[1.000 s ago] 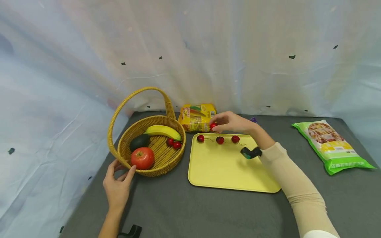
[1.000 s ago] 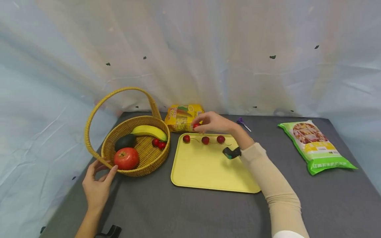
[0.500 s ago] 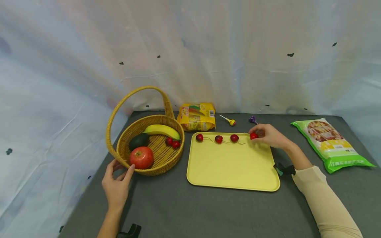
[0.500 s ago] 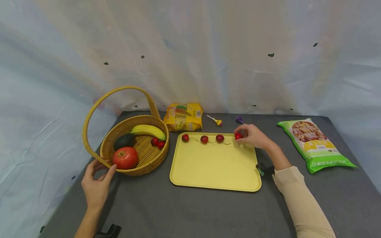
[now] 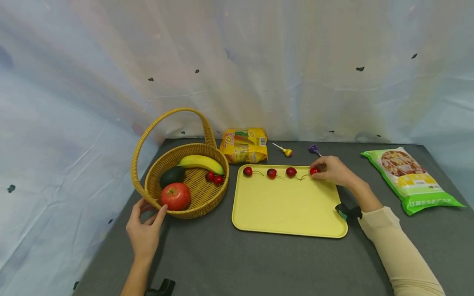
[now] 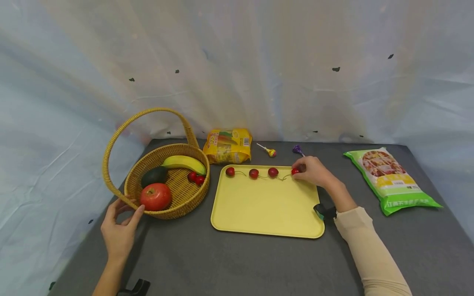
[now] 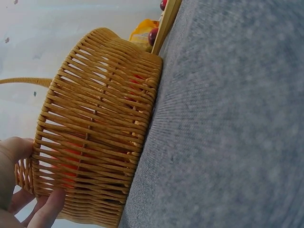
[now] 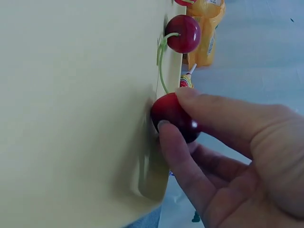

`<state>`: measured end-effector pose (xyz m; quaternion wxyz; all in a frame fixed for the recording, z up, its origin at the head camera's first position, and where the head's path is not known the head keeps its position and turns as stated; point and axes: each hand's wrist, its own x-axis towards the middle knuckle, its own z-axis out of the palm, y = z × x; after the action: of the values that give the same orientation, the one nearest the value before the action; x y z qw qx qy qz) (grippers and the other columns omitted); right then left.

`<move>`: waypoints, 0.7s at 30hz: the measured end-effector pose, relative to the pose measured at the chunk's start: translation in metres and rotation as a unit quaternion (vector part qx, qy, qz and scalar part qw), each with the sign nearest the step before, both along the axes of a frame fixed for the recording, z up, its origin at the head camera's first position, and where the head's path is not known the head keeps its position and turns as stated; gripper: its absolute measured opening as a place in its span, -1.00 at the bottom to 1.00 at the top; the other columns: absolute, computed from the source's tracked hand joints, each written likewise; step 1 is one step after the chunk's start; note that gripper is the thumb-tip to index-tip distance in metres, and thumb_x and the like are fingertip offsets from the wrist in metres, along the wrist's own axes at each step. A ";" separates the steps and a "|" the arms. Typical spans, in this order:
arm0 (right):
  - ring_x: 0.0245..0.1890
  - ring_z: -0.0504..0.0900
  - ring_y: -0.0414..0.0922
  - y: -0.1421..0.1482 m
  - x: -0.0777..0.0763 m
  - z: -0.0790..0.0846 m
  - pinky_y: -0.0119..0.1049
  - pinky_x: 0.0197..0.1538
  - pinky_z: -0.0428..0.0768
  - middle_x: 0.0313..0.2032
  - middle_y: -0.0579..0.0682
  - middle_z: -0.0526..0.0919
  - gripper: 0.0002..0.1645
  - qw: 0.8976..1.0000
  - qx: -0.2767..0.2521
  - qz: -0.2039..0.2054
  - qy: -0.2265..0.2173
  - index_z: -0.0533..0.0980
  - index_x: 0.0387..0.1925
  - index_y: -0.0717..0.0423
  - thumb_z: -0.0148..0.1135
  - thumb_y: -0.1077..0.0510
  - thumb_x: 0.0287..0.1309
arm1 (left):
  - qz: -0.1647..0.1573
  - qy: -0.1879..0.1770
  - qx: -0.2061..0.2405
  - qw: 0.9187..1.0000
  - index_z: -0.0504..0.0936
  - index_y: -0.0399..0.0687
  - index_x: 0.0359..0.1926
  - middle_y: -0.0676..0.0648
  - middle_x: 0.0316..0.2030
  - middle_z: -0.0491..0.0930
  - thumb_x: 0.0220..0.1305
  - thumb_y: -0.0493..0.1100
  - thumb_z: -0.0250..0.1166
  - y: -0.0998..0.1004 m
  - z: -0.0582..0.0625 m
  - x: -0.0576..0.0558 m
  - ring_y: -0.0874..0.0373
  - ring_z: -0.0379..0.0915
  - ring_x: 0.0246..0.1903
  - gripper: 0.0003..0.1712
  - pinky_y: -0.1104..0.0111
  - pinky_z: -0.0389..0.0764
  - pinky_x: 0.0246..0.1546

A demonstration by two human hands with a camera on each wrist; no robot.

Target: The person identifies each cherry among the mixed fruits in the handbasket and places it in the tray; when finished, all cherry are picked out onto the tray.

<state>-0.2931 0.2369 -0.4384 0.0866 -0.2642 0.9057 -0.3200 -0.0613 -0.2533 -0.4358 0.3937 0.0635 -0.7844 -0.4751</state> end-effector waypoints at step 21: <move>-0.15 0.52 0.09 -0.006 0.003 0.016 0.04 -0.12 0.59 -0.04 0.22 0.48 -0.52 0.998 0.050 0.015 0.021 0.57 0.10 0.32 0.43 0.22 0.16 | 0.004 0.000 -0.001 1.000 0.52 -0.44 0.18 -0.04 -0.10 0.54 0.08 -0.54 0.41 0.000 0.000 0.001 0.28 0.50 -0.12 -0.41 0.63 0.65 -0.26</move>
<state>-0.2902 0.2312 -0.4221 0.0849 -0.2799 0.9181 -0.2676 -0.0603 -0.2529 -0.4358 0.3956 0.0661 -0.7847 -0.4726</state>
